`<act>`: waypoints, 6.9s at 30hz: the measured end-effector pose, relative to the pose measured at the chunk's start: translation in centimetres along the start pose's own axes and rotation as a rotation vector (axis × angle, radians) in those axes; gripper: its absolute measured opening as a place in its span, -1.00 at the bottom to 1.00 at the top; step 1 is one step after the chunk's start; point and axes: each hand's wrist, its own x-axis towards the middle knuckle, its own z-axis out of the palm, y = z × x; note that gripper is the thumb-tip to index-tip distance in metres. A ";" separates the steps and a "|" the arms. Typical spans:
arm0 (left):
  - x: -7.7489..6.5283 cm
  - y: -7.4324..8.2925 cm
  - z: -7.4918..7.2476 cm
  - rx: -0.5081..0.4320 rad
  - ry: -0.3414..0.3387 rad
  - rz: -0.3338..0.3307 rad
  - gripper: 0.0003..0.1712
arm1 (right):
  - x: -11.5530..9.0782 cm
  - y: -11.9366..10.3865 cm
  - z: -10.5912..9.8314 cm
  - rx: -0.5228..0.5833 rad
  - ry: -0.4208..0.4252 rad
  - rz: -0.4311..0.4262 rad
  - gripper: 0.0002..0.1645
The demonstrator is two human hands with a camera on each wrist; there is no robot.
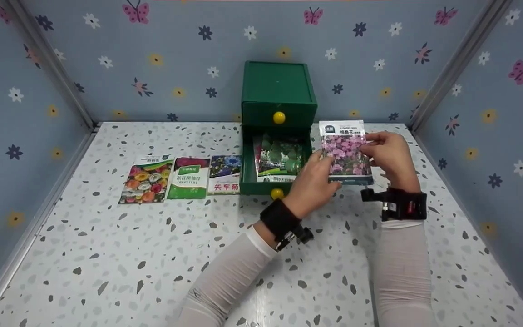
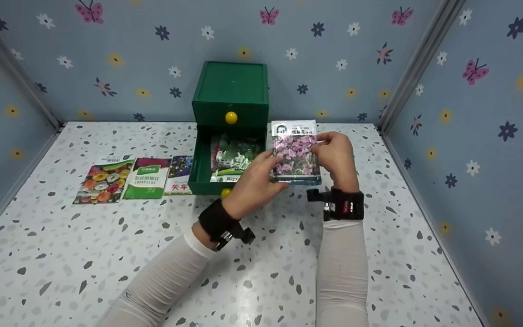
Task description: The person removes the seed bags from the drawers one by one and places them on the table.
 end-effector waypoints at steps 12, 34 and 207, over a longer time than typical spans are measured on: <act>0.3 0.3 1.9 0.187 0.042 0.102 -0.60 | 0.3 0.9 -0.5 -0.027 -0.008 0.010 -0.44; 0.4 1.0 4.8 0.556 -0.005 0.201 -0.80 | 2.2 2.9 -1.0 -0.055 -0.125 0.128 -0.40; -0.8 -8.6 -10.0 0.248 -0.028 -0.225 -0.61 | -4.3 -4.1 13.5 -0.433 -0.156 -0.410 -0.47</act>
